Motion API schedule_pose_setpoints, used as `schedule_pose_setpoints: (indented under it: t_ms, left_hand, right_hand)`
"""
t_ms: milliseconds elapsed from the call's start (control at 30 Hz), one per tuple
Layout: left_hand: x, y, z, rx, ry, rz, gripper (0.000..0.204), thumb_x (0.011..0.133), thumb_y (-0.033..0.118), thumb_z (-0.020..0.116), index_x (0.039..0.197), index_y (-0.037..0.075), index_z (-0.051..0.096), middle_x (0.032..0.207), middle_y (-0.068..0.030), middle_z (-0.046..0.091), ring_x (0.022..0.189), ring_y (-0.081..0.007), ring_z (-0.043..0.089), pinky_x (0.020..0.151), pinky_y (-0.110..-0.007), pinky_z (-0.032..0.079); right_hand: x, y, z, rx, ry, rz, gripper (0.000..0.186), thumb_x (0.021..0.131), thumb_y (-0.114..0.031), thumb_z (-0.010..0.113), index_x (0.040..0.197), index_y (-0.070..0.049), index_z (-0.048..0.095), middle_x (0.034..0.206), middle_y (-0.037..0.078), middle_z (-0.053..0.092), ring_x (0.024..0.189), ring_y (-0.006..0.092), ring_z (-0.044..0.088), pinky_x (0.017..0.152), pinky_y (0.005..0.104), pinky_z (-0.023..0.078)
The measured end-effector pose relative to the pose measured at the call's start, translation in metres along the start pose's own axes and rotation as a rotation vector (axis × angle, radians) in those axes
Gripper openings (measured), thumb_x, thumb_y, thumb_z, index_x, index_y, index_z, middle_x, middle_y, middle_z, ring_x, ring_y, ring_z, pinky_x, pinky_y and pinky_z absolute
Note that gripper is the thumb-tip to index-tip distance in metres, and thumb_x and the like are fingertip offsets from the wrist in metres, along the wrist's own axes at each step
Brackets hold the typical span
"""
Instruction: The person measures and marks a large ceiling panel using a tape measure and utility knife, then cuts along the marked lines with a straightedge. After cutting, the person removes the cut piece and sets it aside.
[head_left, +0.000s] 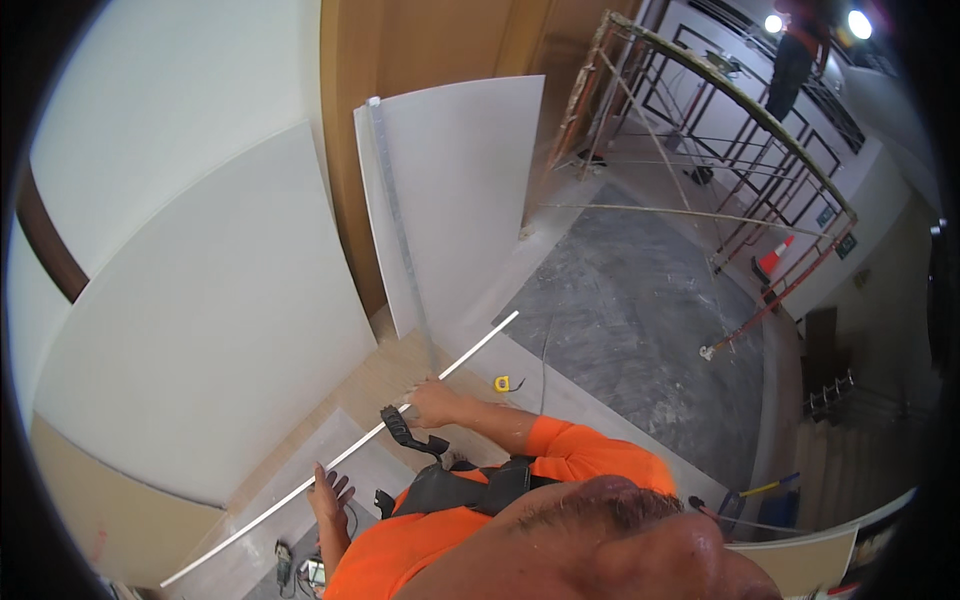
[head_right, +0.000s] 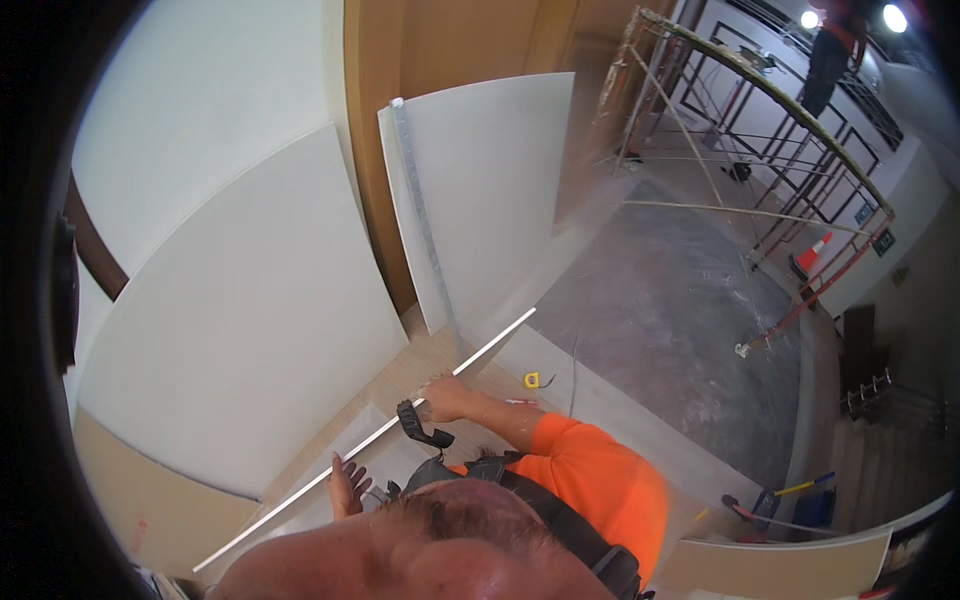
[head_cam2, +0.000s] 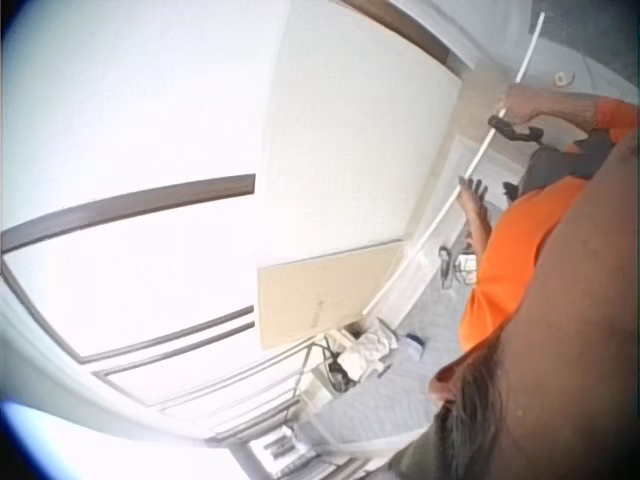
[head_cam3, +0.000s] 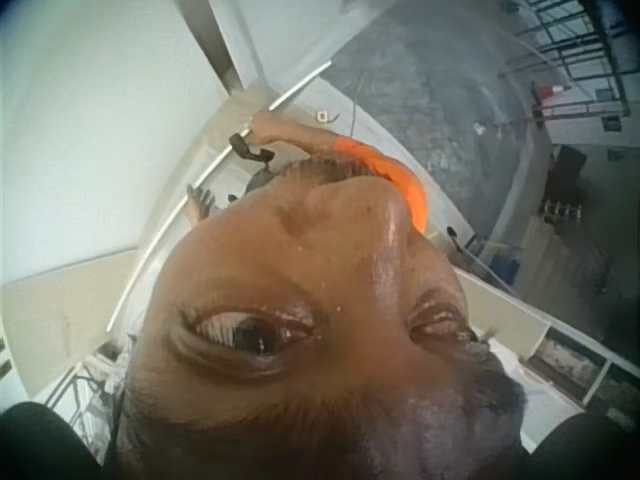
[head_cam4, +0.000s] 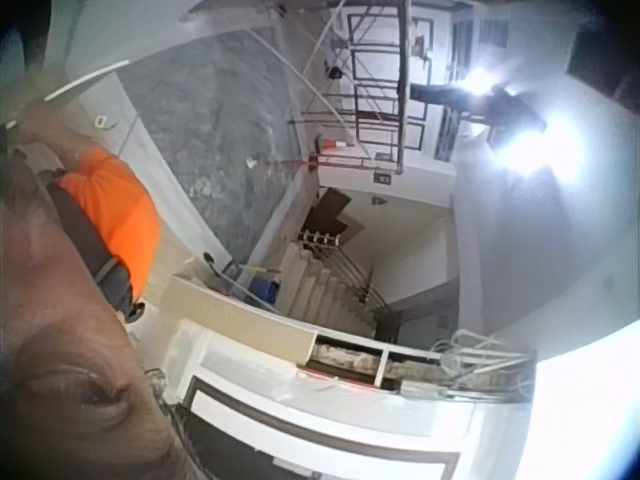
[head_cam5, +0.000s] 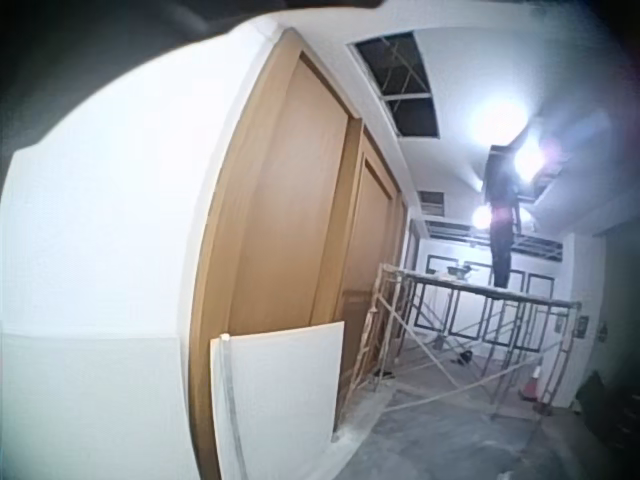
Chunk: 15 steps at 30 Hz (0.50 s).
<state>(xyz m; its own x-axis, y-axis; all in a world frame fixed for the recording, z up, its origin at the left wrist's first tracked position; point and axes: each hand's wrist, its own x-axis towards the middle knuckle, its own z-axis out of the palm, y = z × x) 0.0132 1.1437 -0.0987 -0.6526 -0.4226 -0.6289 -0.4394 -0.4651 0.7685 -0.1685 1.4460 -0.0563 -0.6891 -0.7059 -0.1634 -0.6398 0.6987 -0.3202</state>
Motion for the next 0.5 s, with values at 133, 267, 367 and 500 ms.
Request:
schedule_pose_setpoints:
  t_ms: [133,267,367,500]
  left_hand:
    - [-0.017,0.028,-0.038,0.401,-0.065,0.085,0.073,0.087,0.056,0.076,0.126,-0.004,0.061,0.097,-0.0232,0.074,0.07,-0.0323,0.071,0.059,-0.039,0.057]
    - [-0.022,0.06,-0.089,1.057,0.367,0.777,0.056,0.074,0.046,0.087,0.108,0.005,0.072,0.076,-0.0139,0.068,0.06,-0.03,0.061,0.068,-0.045,0.054]
    - [-0.072,0.109,-0.095,1.305,0.541,1.39,0.052,0.07,0.046,0.089,0.094,0.003,0.072,0.08,-0.0135,0.067,0.076,-0.0334,0.063,0.084,-0.049,0.05]
    - [-0.011,0.079,-0.171,1.519,0.412,1.247,0.051,0.066,0.047,0.089,0.079,0.002,0.067,0.083,-0.014,0.066,0.087,-0.0363,0.063,0.087,-0.05,0.045]
  right_hand:
    - [-0.004,-0.011,0.011,-0.012,0.228,0.028,0.046,0.083,-0.047,0.073,0.112,-0.011,0.072,0.111,0.013,0.071,0.112,0.0309,0.063,0.103,0.0478,0.037]
    - [-0.002,-0.003,0.017,-0.101,0.396,-0.035,0.041,0.079,-0.041,0.077,0.109,-0.014,0.07,0.108,0.007,0.071,0.109,0.0271,0.063,0.092,0.0465,0.039]
    - [0.005,-0.007,0.024,-0.146,0.393,0.005,0.043,0.08,-0.044,0.077,0.11,-0.014,0.071,0.108,0.008,0.071,0.109,0.0271,0.063,0.094,0.0468,0.039]
    - [0.014,-0.01,0.012,-0.137,0.363,-0.008,0.045,0.08,-0.048,0.076,0.11,-0.014,0.071,0.107,0.008,0.072,0.107,0.0278,0.064,0.096,0.0483,0.039]
